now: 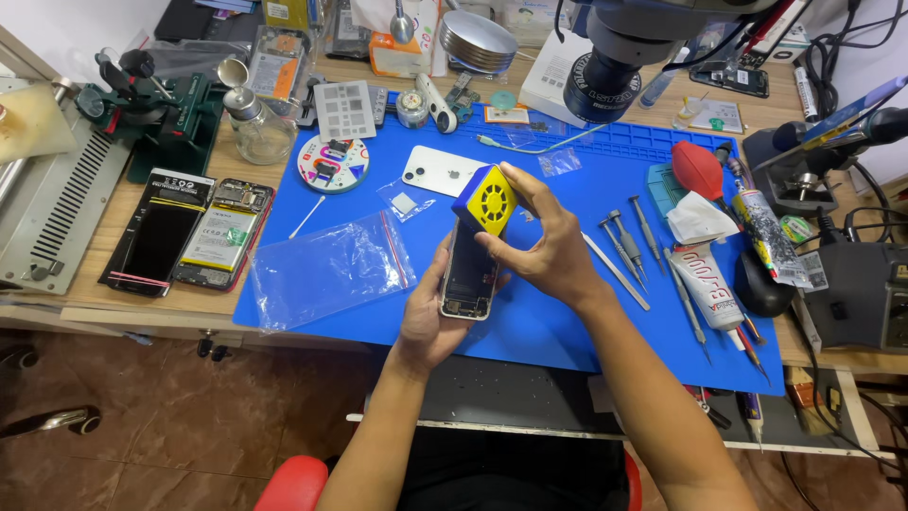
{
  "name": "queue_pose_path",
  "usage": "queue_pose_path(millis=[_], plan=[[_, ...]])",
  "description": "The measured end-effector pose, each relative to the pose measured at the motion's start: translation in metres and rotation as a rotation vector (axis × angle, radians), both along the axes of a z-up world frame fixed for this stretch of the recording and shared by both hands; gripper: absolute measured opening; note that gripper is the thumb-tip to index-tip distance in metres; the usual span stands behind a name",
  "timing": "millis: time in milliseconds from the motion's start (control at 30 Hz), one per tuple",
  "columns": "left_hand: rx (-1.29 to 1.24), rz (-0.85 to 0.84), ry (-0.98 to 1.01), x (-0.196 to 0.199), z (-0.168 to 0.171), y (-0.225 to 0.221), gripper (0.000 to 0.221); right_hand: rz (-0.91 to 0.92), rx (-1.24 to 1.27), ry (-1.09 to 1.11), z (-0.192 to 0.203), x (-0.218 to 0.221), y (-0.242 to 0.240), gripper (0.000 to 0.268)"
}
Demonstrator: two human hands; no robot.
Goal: The person uses a yellow plastic opening tool to pry the back cover off a smartphone. They then place the cover aside and use a metal spudger to disconnect internal ribbon cables and components inside the phone chassis.
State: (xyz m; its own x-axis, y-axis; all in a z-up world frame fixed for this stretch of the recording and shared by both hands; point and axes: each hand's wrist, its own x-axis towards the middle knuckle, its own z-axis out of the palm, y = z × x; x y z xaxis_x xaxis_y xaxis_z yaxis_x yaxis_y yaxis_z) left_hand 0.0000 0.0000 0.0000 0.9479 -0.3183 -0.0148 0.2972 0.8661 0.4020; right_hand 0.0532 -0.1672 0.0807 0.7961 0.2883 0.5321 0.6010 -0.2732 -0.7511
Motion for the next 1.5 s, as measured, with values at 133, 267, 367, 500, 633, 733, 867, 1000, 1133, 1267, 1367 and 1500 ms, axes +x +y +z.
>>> queue_pose_path(millis=[133, 267, 367, 500, 633, 733, 867, 1000, 1133, 1267, 1367, 1500], plan=[[-0.023, 0.001, 0.008, 0.0, -0.001, 0.0, 0.053, -0.011, -0.032, -0.02, 0.003, 0.001, 0.001, 0.083], [-0.021, -0.005, -0.003, 0.001, 0.0, 0.001, 0.053, -0.021, -0.068, -0.051, 0.003, 0.001, 0.0, 0.084], [-0.017, -0.003, -0.024, 0.002, 0.002, 0.0, 0.052, -0.023, -0.088, -0.06, 0.003, -0.001, -0.001, 0.085], [-0.036, 0.013, -0.041, -0.003, 0.011, -0.006, 0.05, -0.013, -0.099, -0.063, 0.001, -0.005, -0.001, 0.086], [-0.019, -0.011, -0.061, -0.003, 0.01, -0.002, 0.052, -0.012, -0.1, -0.069, -0.004, -0.012, 0.001, 0.086], [-0.024, 0.0, -0.085, -0.006, 0.021, -0.001, 0.053, 0.003, -0.065, -0.054, -0.005, -0.019, 0.002, 0.086], [0.036, 0.087, -0.089, -0.008, 0.024, -0.002, 0.057, -0.007, 0.049, 0.051, -0.007, -0.029, -0.003, 0.086], [0.153, 0.143, -0.081, -0.006, 0.003, -0.002, 0.063, -0.042, 0.308, 0.218, -0.022, -0.032, -0.006, 0.081], [0.147, 0.16, -0.098, -0.014, 0.032, -0.001, 0.07, -0.038, 0.466, 0.342, -0.044, -0.03, -0.022, 0.08], [0.436, 0.183, -0.211, -0.013, 0.036, 0.005, 0.066, 0.023, 0.498, 0.383, -0.06, -0.032, -0.033, 0.088], [0.64, 0.176, -0.301, -0.002, 0.021, 0.016, 0.063, 0.044, 0.489, 0.407, -0.07, -0.03, -0.038, 0.091], [0.884, 0.157, -0.368, -0.005, 0.035, 0.028, 0.06, 0.047, 0.525, 0.451, -0.083, -0.028, -0.039, 0.093]])
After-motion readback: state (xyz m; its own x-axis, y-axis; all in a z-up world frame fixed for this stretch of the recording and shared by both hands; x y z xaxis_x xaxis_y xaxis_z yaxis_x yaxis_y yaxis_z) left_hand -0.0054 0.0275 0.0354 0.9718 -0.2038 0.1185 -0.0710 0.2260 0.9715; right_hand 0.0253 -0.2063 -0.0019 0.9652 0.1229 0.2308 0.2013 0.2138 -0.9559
